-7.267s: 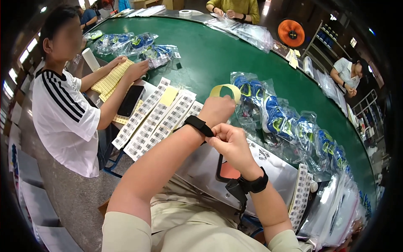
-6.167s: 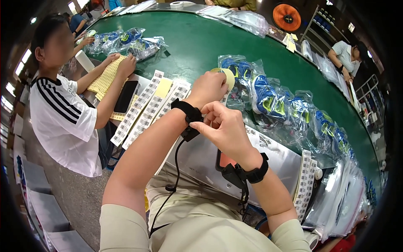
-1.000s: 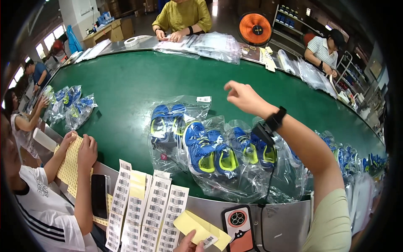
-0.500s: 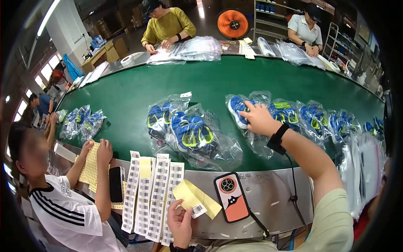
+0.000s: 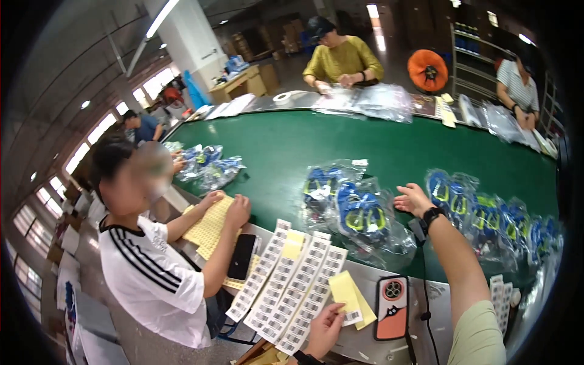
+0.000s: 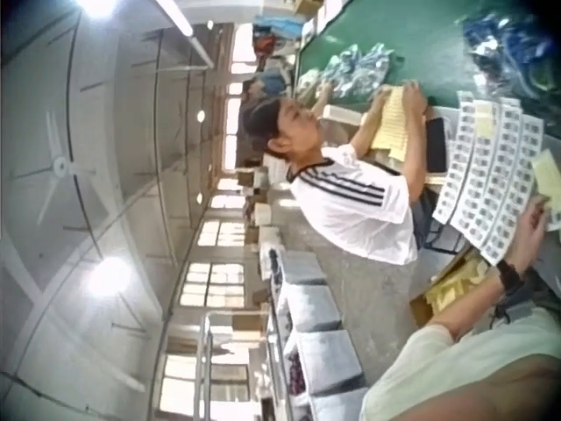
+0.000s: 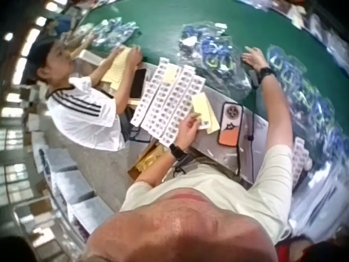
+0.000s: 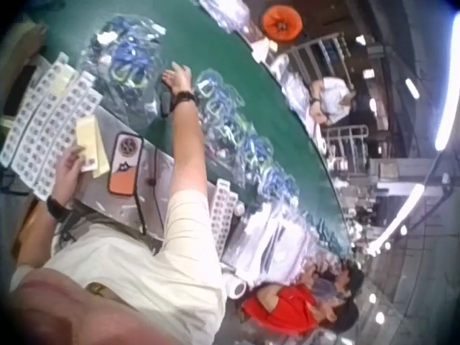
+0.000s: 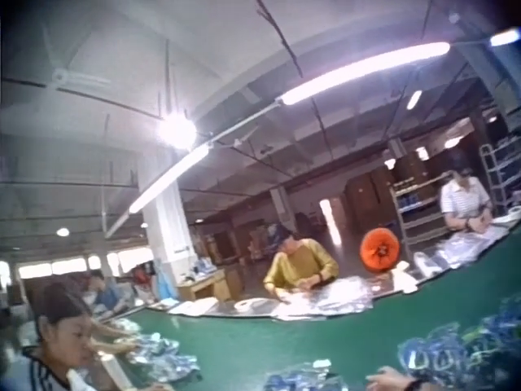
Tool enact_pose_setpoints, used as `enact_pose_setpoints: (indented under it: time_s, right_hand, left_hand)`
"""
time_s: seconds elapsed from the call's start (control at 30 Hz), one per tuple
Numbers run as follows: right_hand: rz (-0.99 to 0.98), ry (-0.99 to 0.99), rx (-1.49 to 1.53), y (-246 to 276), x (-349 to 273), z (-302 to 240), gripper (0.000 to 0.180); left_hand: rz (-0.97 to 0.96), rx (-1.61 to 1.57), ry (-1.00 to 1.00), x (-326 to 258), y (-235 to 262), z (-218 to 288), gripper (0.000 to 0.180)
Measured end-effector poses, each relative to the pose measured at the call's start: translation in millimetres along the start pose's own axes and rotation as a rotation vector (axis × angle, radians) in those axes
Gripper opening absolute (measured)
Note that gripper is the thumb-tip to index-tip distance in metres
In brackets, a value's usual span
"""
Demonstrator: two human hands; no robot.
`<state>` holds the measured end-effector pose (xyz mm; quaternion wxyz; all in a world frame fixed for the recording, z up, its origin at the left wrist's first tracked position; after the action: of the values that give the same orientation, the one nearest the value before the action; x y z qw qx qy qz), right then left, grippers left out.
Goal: Apply size or barcode labels to shoes or shoe packaging on an assembly line.
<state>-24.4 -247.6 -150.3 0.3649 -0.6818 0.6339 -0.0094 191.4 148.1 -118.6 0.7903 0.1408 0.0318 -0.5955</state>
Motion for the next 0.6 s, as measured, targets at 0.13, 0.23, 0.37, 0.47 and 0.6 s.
enact_pose_setpoints:
  time_s: [0.13, 0.23, 0.37, 0.47, 0.6]
  right_hand:
    - [-0.026, 0.039, -0.102, -19, 24, -2, 0.054]
    - [-0.055, 0.386, -0.035, -36, 27, -27, 0.045]
    - [0.034, 0.646, -0.238, 24, 40, -56, 0.044]
    - [0.078, 0.763, -0.499, 44, 6, -61, 0.041]
    - [-0.152, 1.114, -0.842, -74, -132, -36, 0.023]
  left_hand:
    - [-0.044, 0.267, -0.06, -1, -1, -2, 0.028]
    - [-0.024, 0.222, -0.043, -5, 0, 14, 0.031]
    - [0.009, 0.234, -0.065, -3, 2, 26, 0.023]
    - [-0.032, 0.147, -0.082, 8, -1, 15, 0.023]
    - [-0.092, 0.026, 0.067, 6, 11, 17, 0.028]
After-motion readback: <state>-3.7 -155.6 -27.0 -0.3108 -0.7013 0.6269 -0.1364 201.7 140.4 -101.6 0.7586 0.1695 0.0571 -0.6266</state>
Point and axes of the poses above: each hand's wrist, its own x-axis towards the middle knuckle, its own y-axis out of the back of the hand, z = x × y, the point moved 2 cm from there along x, towards the middle knuckle, and after that the axes turned 15 degrees about x, right-handed, at the moved point
